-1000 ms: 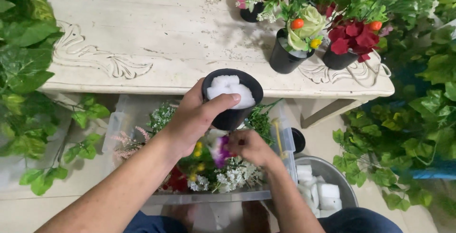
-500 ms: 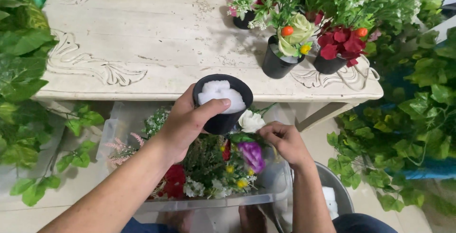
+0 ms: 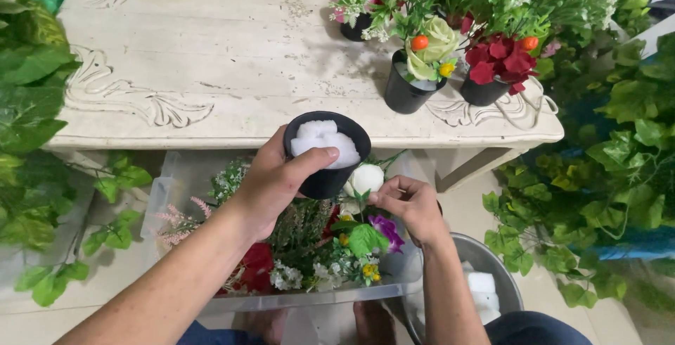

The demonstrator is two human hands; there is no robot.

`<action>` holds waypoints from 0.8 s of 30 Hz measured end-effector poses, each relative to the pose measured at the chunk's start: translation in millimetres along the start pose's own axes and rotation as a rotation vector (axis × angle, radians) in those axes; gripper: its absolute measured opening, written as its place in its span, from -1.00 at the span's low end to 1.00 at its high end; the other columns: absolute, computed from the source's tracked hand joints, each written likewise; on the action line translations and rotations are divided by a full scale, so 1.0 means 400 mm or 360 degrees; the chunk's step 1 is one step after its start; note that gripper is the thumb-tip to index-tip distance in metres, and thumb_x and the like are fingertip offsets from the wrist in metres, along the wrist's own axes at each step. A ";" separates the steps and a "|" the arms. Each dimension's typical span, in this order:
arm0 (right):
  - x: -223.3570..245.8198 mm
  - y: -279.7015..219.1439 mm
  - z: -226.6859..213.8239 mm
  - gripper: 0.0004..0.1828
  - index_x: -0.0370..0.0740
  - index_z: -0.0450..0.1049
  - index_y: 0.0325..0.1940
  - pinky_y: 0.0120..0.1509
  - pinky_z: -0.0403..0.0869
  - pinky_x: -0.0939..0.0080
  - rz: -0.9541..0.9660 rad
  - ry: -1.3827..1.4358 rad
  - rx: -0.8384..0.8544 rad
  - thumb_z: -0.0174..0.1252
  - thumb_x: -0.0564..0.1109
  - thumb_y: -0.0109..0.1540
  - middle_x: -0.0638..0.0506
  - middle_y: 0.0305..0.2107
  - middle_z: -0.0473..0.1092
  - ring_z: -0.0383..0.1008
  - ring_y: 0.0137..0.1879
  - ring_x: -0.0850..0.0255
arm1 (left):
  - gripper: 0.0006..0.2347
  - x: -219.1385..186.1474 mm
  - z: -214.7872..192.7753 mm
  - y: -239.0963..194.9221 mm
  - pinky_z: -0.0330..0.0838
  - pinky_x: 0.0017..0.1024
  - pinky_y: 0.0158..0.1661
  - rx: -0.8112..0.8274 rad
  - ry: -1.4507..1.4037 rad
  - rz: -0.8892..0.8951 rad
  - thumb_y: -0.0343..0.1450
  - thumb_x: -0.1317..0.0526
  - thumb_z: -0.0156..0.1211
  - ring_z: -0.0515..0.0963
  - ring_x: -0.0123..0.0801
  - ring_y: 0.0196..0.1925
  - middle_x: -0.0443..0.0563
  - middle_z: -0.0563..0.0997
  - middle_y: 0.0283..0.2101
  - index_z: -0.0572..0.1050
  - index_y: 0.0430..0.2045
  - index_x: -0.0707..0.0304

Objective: The person fills a small black pot with white foam blocks from a metal bowl. They then insert a white artificial flower into the foam, followed by a red artificial flower, arranging them together in the pot.

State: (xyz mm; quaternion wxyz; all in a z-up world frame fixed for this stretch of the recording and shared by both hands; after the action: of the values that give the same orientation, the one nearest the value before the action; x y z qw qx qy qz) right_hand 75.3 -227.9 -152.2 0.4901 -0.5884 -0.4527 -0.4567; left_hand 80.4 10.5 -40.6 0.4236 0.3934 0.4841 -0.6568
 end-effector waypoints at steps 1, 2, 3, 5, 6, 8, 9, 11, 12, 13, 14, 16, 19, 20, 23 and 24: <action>-0.033 0.015 -0.003 -0.80 -0.49 0.60 -0.34 -0.20 0.48 0.24 0.0007 -0.0002 0.0007 0.46 -0.34 0.03 -0.26 -0.55 0.54 0.51 -0.37 0.14 | -0.41 0.002 0.000 -0.002 0.64 -0.11 -0.13 -0.0007 -0.0004 -0.0006 0.20 0.11 0.41 0.59 -0.18 0.04 0.18 0.54 0.01 0.43 0.12 0.33; -0.059 0.030 -0.010 -0.68 -0.47 0.53 -0.32 -0.18 0.51 0.23 -0.0039 0.0036 -0.0014 0.52 -0.36 -0.05 -0.23 -0.53 0.53 0.55 -0.34 0.13 | -0.42 0.000 0.001 -0.003 0.65 -0.11 -0.13 -0.0012 -0.0015 0.0016 0.20 0.11 0.41 0.60 -0.18 0.04 0.19 0.54 0.01 0.43 0.10 0.33; -0.085 0.044 -0.020 -0.54 -0.45 0.45 -0.31 -0.15 0.54 0.22 -0.0088 0.0078 -0.0049 0.59 -0.38 -0.12 -0.20 -0.52 0.51 0.59 -0.32 0.12 | -0.44 -0.004 0.004 -0.001 0.66 -0.10 -0.13 -0.0002 -0.0020 0.0040 0.20 0.12 0.41 0.60 -0.17 0.04 0.20 0.55 0.01 0.44 0.09 0.34; -0.089 0.043 0.002 -0.55 -0.40 0.41 -0.29 -0.17 0.55 0.24 -0.0082 0.0090 -0.0042 0.57 -0.37 -0.07 -0.18 -0.53 0.53 0.59 -0.33 0.15 | -0.43 0.001 0.004 0.001 0.66 -0.11 -0.14 -0.0001 -0.0015 0.0025 0.19 0.13 0.42 0.61 -0.16 0.03 0.21 0.55 0.00 0.45 0.09 0.34; -0.090 0.043 0.015 -0.55 -0.34 0.36 -0.27 -0.19 0.56 0.27 -0.0078 0.0099 -0.0027 0.54 -0.37 -0.02 -0.15 -0.53 0.54 0.59 -0.34 0.19 | -0.43 0.004 0.004 0.002 0.65 -0.11 -0.15 -0.0007 -0.0014 0.0014 0.19 0.14 0.43 0.61 -0.16 0.02 0.21 0.55 -0.01 0.45 0.09 0.35; -0.061 0.014 0.038 -0.53 -0.29 0.34 -0.20 -0.25 0.54 0.31 -0.0055 0.0126 -0.0029 0.51 -0.37 0.01 -0.13 -0.51 0.55 0.57 -0.38 0.23 | -0.43 0.001 0.005 0.001 0.65 -0.11 -0.14 0.0002 -0.0006 0.0019 0.19 0.12 0.43 0.60 -0.16 0.03 0.20 0.53 -0.01 0.44 0.08 0.35; -0.048 -0.002 0.050 -0.50 -0.23 0.31 -0.12 -0.31 0.52 0.35 -0.0034 0.0154 -0.0028 0.48 -0.38 0.04 -0.11 -0.50 0.57 0.55 -0.42 0.27 | -0.42 -0.001 0.005 0.000 0.65 -0.11 -0.13 0.0008 0.0003 0.0026 0.19 0.10 0.42 0.59 -0.16 0.04 0.19 0.51 -0.01 0.43 0.08 0.35; -0.051 0.011 0.057 -0.41 -0.30 0.28 -0.04 -0.26 0.58 0.29 -0.0118 0.0284 -0.0036 0.46 -0.44 -0.01 -0.08 -0.35 0.46 0.57 -0.36 0.23 | -0.43 0.001 0.004 0.000 0.66 -0.11 -0.13 0.0001 0.0020 0.0023 0.19 0.10 0.42 0.59 -0.17 0.04 0.18 0.51 -0.01 0.43 0.08 0.35; -0.044 0.016 0.058 -0.32 -0.37 0.26 0.04 -0.21 0.63 0.24 -0.0210 0.0411 -0.0041 0.44 -0.51 -0.05 -0.05 -0.20 0.36 0.59 -0.30 0.20 | -0.43 0.000 0.003 -0.001 0.66 -0.12 -0.13 -0.0007 0.0034 0.0029 0.20 0.10 0.43 0.59 -0.18 0.04 0.18 0.51 0.00 0.43 0.08 0.34; -0.054 0.021 0.050 -0.32 -0.37 0.26 0.04 -0.21 0.63 0.24 -0.0227 0.0415 -0.0044 0.44 -0.51 -0.05 -0.05 -0.20 0.36 0.59 -0.30 0.20 | -0.43 0.003 0.000 0.003 0.66 -0.12 -0.13 -0.0003 0.0039 0.0044 0.20 0.10 0.43 0.59 -0.18 0.04 0.18 0.51 0.00 0.43 0.08 0.34; -0.058 0.025 0.050 -0.32 -0.42 0.28 0.09 -0.18 0.65 0.20 -0.0263 0.0523 0.0021 0.40 -0.54 -0.04 -0.06 -0.17 0.35 0.60 -0.27 0.18 | -0.41 0.011 -0.002 0.006 0.64 -0.11 -0.13 -0.0003 0.0050 0.0012 0.19 0.09 0.43 0.57 -0.18 0.04 0.18 0.49 0.00 0.42 0.10 0.35; -0.021 0.019 0.052 -0.32 -0.46 0.29 0.13 -0.15 0.66 0.17 -0.0322 0.0635 0.0093 0.36 -0.57 -0.03 -0.08 -0.15 0.35 0.60 -0.23 0.16 | -0.38 0.007 -0.003 0.007 0.63 -0.11 -0.13 -0.0004 0.0067 0.0003 0.18 0.09 0.42 0.56 -0.17 0.04 0.18 0.48 0.01 0.41 0.13 0.35; 0.038 -0.009 0.039 -0.37 -0.46 0.36 0.17 -0.06 0.62 0.16 -0.0386 0.0712 0.0173 0.29 -0.57 0.03 -0.08 -0.16 0.47 0.62 -0.08 0.14 | -0.39 -0.009 -0.001 0.000 0.62 -0.10 -0.11 -0.0028 0.0040 0.0013 0.18 0.09 0.42 0.54 -0.18 0.06 0.18 0.47 0.01 0.41 0.12 0.36; 0.018 0.002 0.009 -0.44 -0.51 0.41 0.09 -0.06 0.60 0.10 -0.0383 0.0800 0.0082 0.29 -0.57 0.00 -0.15 -0.24 0.50 0.63 -0.15 0.10 | -0.38 -0.019 -0.006 0.000 0.62 -0.10 -0.09 -0.0047 0.0056 0.0048 0.19 0.06 0.40 0.53 -0.15 0.08 0.19 0.47 0.03 0.40 0.13 0.35; 0.121 -0.041 -0.007 -0.44 -0.50 0.47 0.04 -0.03 0.58 -0.01 -0.0477 0.0963 0.0016 0.29 -0.58 -0.06 -0.20 -0.24 0.54 0.62 -0.14 0.05 | -0.37 -0.034 -0.013 -0.018 0.60 -0.09 -0.05 -0.0091 0.0077 0.0063 0.20 0.05 0.38 0.53 -0.10 0.12 0.22 0.47 0.07 0.39 0.15 0.35; 0.194 -0.066 0.000 -0.37 -0.45 0.48 0.08 0.00 0.57 -0.05 -0.0573 0.1038 0.0048 0.29 -0.58 -0.09 -0.18 -0.17 0.54 0.61 -0.05 0.05 | -0.37 -0.039 -0.018 -0.026 0.59 -0.08 -0.02 -0.0121 0.0081 0.0044 0.21 0.06 0.37 0.53 -0.08 0.14 0.24 0.47 0.08 0.39 0.16 0.34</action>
State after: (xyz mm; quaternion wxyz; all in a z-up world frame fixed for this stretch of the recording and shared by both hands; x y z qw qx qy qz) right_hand 62.7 -218.3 -71.8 0.5291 -0.3158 -0.3756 -0.6923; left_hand 76.7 21.8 -24.6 0.4349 0.4001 0.5139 -0.6218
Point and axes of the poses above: each hand's wrist, its own y-axis towards the middle knuckle, its own z-axis out of the palm, x = y × z, the point moved 9 cm from there along y, towards the middle knuckle
